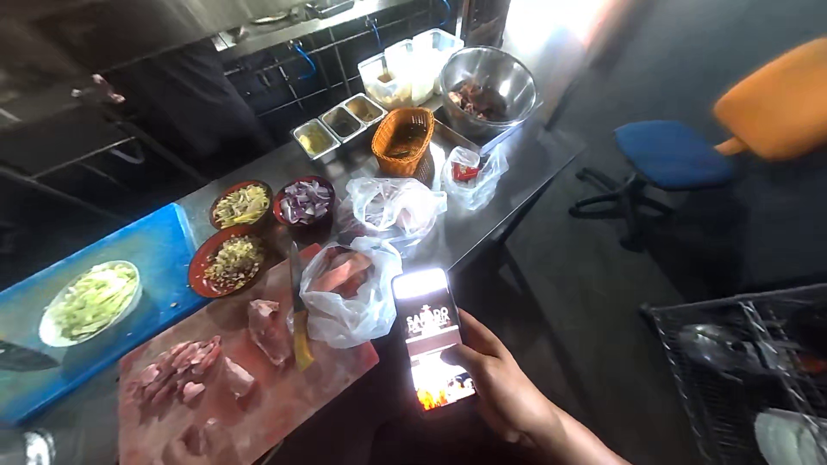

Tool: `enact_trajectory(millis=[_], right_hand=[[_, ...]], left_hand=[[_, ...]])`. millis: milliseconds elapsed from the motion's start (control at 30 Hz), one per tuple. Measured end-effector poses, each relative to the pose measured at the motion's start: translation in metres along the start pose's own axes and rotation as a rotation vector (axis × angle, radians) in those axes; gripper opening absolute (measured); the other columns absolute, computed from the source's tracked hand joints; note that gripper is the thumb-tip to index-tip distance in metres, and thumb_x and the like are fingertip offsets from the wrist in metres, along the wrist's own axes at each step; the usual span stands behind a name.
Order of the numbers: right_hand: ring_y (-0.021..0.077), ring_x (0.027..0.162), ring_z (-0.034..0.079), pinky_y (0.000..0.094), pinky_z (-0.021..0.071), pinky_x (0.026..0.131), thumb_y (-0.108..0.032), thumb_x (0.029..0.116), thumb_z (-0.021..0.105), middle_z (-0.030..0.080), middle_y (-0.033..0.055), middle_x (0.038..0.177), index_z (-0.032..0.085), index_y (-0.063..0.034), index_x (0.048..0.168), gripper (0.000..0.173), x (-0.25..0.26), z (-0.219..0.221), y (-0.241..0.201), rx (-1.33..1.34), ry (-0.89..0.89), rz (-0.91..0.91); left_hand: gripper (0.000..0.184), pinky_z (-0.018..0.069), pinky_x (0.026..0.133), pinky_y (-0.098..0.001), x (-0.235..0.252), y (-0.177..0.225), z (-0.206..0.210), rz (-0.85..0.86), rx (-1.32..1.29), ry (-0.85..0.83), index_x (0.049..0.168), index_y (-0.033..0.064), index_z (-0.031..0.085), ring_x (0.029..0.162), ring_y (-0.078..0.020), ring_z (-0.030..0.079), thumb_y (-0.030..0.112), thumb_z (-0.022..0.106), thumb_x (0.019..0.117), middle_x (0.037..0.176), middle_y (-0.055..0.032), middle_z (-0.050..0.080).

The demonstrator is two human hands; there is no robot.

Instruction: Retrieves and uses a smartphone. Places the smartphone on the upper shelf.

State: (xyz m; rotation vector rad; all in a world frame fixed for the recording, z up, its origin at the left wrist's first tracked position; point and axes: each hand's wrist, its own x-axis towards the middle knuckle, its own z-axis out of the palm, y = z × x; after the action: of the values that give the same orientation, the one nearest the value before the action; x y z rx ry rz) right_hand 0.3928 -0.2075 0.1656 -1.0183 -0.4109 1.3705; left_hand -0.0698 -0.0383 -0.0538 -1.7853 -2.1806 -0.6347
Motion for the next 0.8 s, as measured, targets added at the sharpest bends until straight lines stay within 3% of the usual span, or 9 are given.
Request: enact_trajectory(millis=[200, 300, 433, 567, 700, 800], right_hand=[[0.0215, 0.103, 0.072, 0.0402, 0.0620, 0.090, -0.012, 0.1055, 0.046, 0.070, 0.0133, 0.117, 0.048, -0.0011, 0.141, 0.037, 0.001, 0.004, -0.002, 0.046, 0.060, 0.018], [0.0211, 0.103, 0.072, 0.0390, 0.0622, 0.090, -0.001, 0.0991, 0.049, 0.069, 0.0136, 0.119, 0.045, -0.0002, 0.142, 0.043, 0.000, 0.003, -0.003, 0.027, 0.031, -0.004], [0.0217, 0.103, 0.073, 0.0391, 0.0627, 0.088, 0.010, 0.0902, 0.051, 0.069, 0.0148, 0.121, 0.043, 0.0005, 0.143, 0.055, 0.000, 0.000, -0.001, 0.001, -0.013, -0.022], [0.0224, 0.104, 0.072, 0.0407, 0.0622, 0.090, -0.004, 0.1016, 0.049, 0.069, 0.0147, 0.119, 0.046, -0.0001, 0.142, 0.041, -0.001, 0.005, -0.001, 0.037, 0.040, -0.011], [0.0232, 0.102, 0.073, 0.0405, 0.0631, 0.088, 0.007, 0.0888, 0.057, 0.069, 0.0152, 0.119, 0.043, 0.0003, 0.143, 0.057, -0.002, 0.003, 0.000, 0.024, -0.012, -0.030], [0.0207, 0.104, 0.072, 0.0385, 0.0617, 0.090, 0.014, 0.0834, 0.057, 0.069, 0.0132, 0.120, 0.044, 0.0006, 0.142, 0.061, -0.002, 0.002, 0.004, 0.021, -0.065, -0.069]], left_hand=[[0.051, 0.0454, 0.111, -0.0454, 0.001, 0.013, -0.016, -0.004, -0.037, -0.066, 0.124, 0.0008, 0.068, 0.123, -0.0367, 0.063, 0.045, 0.055, 0.1016, 0.124, -0.0212, 0.069], [0.058, 0.0450, 0.112, -0.0511, 0.000, 0.017, -0.019, 0.005, -0.051, -0.058, 0.128, -0.0039, 0.066, 0.125, -0.0447, 0.061, 0.046, 0.054, 0.1031, 0.129, -0.0268, 0.066], [0.051, 0.0461, 0.111, -0.0455, 0.003, 0.010, -0.011, -0.019, -0.033, -0.072, 0.126, 0.0050, 0.069, 0.124, -0.0359, 0.063, 0.048, 0.054, 0.1017, 0.126, -0.0186, 0.069], [0.052, 0.0428, 0.114, -0.0471, 0.002, -0.003, 0.002, -0.001, -0.057, -0.047, 0.126, 0.0053, 0.069, 0.125, -0.0382, 0.062, 0.049, 0.055, 0.1012, 0.126, -0.0199, 0.069], [0.049, 0.0451, 0.108, -0.0535, 0.003, 0.021, -0.022, 0.002, -0.070, -0.089, 0.124, 0.0002, 0.069, 0.121, -0.0418, 0.062, 0.041, 0.055, 0.0998, 0.123, -0.0245, 0.068], [0.048, 0.0451, 0.109, -0.0510, 0.005, 0.017, -0.018, 0.008, -0.062, -0.066, 0.122, 0.0007, 0.070, 0.121, -0.0408, 0.063, 0.041, 0.057, 0.0997, 0.121, -0.0232, 0.069]])
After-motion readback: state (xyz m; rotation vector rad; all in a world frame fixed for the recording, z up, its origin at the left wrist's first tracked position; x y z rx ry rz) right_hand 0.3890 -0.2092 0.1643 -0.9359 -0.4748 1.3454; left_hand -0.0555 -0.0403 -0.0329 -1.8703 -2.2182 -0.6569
